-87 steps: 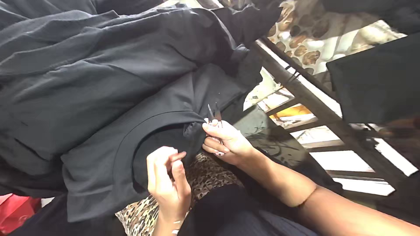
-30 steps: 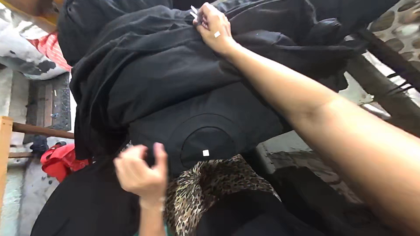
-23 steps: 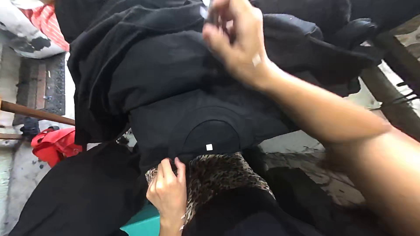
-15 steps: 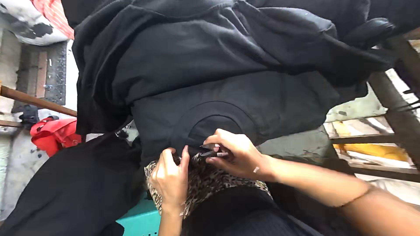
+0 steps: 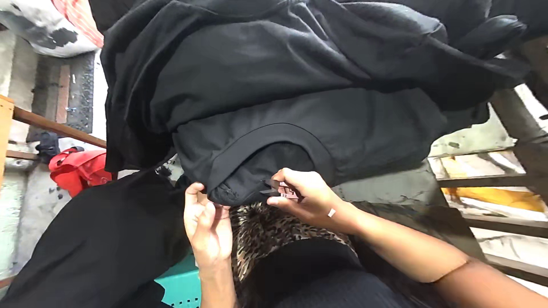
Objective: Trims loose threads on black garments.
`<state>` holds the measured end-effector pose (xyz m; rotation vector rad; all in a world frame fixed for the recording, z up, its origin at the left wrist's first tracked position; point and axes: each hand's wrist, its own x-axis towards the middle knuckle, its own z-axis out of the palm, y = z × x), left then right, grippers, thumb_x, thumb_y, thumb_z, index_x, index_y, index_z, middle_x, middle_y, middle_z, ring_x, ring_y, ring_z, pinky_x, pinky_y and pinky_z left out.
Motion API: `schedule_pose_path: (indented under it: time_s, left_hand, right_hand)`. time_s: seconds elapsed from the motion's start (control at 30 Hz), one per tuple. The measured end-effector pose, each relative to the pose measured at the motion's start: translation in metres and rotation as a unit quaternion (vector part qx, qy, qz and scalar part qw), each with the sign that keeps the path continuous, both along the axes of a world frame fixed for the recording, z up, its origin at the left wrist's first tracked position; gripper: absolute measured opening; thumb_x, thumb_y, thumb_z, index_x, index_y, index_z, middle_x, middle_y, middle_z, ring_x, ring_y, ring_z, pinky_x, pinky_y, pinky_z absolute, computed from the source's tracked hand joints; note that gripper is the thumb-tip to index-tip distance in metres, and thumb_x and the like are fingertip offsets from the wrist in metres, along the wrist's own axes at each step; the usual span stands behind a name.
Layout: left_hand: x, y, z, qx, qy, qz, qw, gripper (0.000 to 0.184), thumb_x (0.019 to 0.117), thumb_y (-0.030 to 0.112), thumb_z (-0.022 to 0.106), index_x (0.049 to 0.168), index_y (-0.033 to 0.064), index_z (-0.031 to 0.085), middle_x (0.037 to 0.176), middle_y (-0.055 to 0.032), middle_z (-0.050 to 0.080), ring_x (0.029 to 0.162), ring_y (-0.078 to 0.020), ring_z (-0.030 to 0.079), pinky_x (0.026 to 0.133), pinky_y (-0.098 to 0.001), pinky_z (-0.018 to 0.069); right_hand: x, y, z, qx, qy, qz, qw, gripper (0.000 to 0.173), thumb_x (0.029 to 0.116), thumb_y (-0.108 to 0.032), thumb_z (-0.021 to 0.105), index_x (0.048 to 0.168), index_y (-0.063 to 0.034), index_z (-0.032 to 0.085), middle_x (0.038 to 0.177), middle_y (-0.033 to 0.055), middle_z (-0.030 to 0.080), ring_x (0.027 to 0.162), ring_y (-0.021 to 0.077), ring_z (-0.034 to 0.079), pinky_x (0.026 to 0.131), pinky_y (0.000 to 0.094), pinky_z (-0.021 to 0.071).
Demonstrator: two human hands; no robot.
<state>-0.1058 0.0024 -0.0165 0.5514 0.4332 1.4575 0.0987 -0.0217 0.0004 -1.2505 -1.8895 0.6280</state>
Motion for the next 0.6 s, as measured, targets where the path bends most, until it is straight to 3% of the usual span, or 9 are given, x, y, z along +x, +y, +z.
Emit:
schedule_pose_path:
  time_s: [0.07,0.17,0.4,0.5,0.6]
  left_hand:
    - [-0.001,-0.003,-0.001,0.031,0.045,0.010,0.998,0.042,0.0883,0.017,0.076,0.125,0.0171,0.056,0.107,-0.0055,0.076,0.098,-0.0154,0.074,0.089,-0.0322,0.0597]
    - [-0.002,-0.006,-0.001,0.052,0.058,0.007,0.997,0.042,0.0888,0.007,0.072,0.127,0.0177,0.056,0.110,-0.0074,0.076,0.101,-0.0169,0.074,0.091,-0.0335,0.0591]
    - [-0.002,-0.010,0.002,0.067,0.123,0.030,0.990,0.042,0.0883,0.004,0.074,0.123,0.0191,0.054,0.109,-0.0043,0.077,0.096,-0.0128,0.075,0.086,-0.0274,0.0601]
    - [0.000,-0.010,0.001,0.087,0.162,0.059,0.981,0.037,0.0886,0.003,0.073,0.121,0.0175,0.062,0.108,0.0004,0.077,0.095,-0.0077,0.074,0.085,-0.0234,0.0600]
    - [0.003,-0.007,-0.002,0.090,0.213,0.117,0.966,0.015,0.0919,0.012,0.073,0.105,0.0184,0.075,0.096,0.0094,0.075,0.086,0.0000,0.071,0.079,-0.0176,0.0590]
  right_hand:
    - [-0.003,0.005,0.011,-0.042,0.014,0.052,0.998,0.034,0.1029,-0.035,0.058,0.096,-0.0016,0.063,0.066,-0.0005,0.052,0.059,0.0020,0.047,0.056,0.0167,0.0383]
    - [-0.010,0.014,0.024,-0.108,0.039,0.124,0.986,0.031,0.1024,-0.032,0.060,0.093,-0.0024,0.062,0.064,-0.0037,0.047,0.057,-0.0005,0.041,0.054,0.0152,0.0328]
    - [-0.028,0.023,0.026,-0.100,0.056,0.142,0.983,0.030,0.1026,-0.027,0.060,0.091,0.0000,0.063,0.062,-0.0025,0.047,0.056,-0.0008,0.041,0.053,0.0145,0.0320]
    - [-0.032,0.021,0.023,-0.073,0.024,0.125,0.989,0.029,0.1037,-0.026,0.057,0.091,-0.0013,0.063,0.061,0.0010,0.051,0.055,0.0050,0.047,0.052,0.0202,0.0366]
    - [-0.032,0.017,0.025,-0.063,-0.012,0.094,0.994,0.028,0.1033,-0.026,0.056,0.091,-0.0024,0.064,0.061,0.0016,0.052,0.055,0.0074,0.049,0.052,0.0223,0.0372]
